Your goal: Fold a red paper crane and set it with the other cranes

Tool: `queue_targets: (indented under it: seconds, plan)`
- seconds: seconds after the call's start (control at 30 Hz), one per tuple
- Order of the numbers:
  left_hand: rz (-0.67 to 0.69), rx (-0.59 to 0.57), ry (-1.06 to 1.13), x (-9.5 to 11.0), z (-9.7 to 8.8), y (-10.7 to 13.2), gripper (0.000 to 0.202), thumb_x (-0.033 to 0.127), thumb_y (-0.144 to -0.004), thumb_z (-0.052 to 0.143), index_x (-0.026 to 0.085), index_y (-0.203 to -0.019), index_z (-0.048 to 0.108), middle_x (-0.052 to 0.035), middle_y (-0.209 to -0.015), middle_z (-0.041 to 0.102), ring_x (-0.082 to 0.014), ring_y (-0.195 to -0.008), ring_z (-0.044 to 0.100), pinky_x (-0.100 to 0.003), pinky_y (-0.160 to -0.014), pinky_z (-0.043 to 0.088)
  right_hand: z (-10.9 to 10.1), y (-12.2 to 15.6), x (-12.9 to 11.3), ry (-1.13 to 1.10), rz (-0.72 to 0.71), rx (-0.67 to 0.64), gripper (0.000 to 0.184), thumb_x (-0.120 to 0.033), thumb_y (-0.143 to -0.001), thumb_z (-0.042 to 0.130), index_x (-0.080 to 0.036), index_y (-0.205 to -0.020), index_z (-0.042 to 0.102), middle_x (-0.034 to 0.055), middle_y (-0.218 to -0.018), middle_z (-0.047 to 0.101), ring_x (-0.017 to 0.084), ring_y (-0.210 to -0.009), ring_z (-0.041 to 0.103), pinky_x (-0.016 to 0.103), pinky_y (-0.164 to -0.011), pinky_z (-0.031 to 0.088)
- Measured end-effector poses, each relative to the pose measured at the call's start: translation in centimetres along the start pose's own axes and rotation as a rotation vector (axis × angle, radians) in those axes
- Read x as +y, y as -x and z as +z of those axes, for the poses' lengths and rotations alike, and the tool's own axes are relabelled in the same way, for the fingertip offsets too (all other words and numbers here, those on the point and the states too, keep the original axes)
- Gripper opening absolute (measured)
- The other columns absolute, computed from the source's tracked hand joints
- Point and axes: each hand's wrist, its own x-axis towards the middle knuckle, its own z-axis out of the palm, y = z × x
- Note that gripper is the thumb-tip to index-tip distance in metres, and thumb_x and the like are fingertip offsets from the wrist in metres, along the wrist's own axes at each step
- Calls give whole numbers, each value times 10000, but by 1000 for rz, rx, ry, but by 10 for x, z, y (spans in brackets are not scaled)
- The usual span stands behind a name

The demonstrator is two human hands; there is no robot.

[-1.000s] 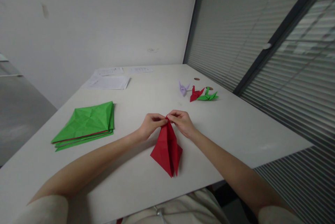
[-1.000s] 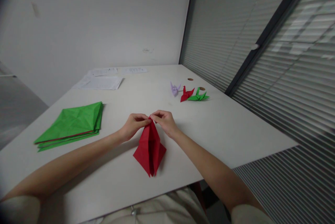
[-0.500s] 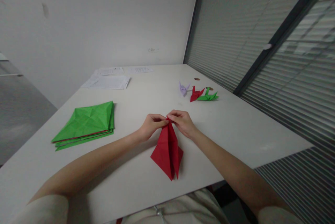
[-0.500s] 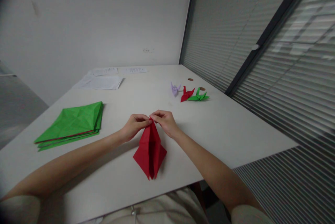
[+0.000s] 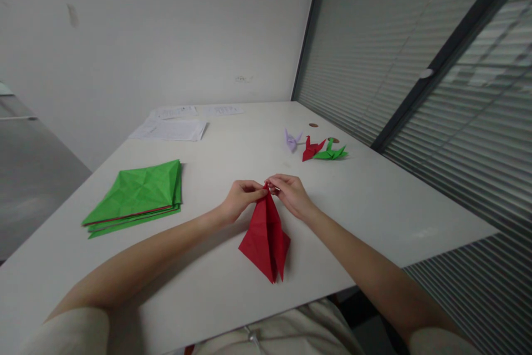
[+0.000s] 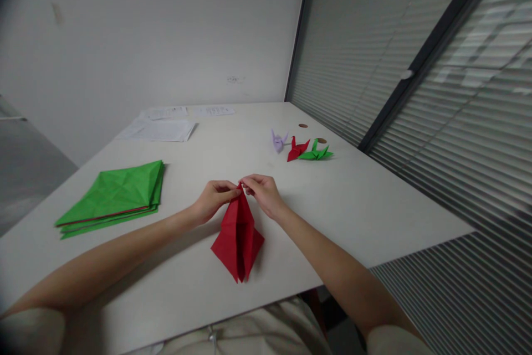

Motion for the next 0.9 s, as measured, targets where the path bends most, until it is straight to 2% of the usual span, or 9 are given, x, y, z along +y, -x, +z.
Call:
queue_targets:
  seconds: [0.17,0.4,0.5,0.73,0.9]
  plan:
    - [-29,1,44,2,1,1,285,334,-578,828,100,-690,708,-49,-663,671,-120,-602,565,-262,-618,443,0,1,-2,-32,35,-42,178,-341,-621,771,-176,-668,722,13,-658,652,96,-587,485,267,-593,382]
    - [-27,-6,56,2,1,1,254,309,-605,814,97,-699,710,-50,-662,668,-115,-606,569,-260,-628,442,0,2,-1,-33,22,-64,174,-334,-629,771,-172,-655,714,4,-636,637,105,-601,505,267,-605,391]
    - [-23,-1,44,0,1,1,270,325,-597,817,96,-692,709,-46,-647,659,-111,-589,553,-254,-603,432,-1,0,2,15,-7,-52,169,-337,-639,763,-177,-667,713,3,-647,641,110,-606,511,269,-607,396]
    - [35,44,-32,2,4,0,251,331,-596,807,114,-657,696,-22,-613,643,-103,-563,534,-246,-591,418,0,0,4,245,-190,34,178,-361,-678,720,-187,-655,689,-5,-623,615,126,-613,508,270,-605,413]
    - [51,60,-52,0,2,-1,232,322,-607,796,117,-656,699,-22,-626,651,-101,-574,537,-236,-592,415,3,1,6,203,-161,58,151,-335,-682,713,-189,-651,690,-2,-623,614,124,-602,501,271,-602,404]
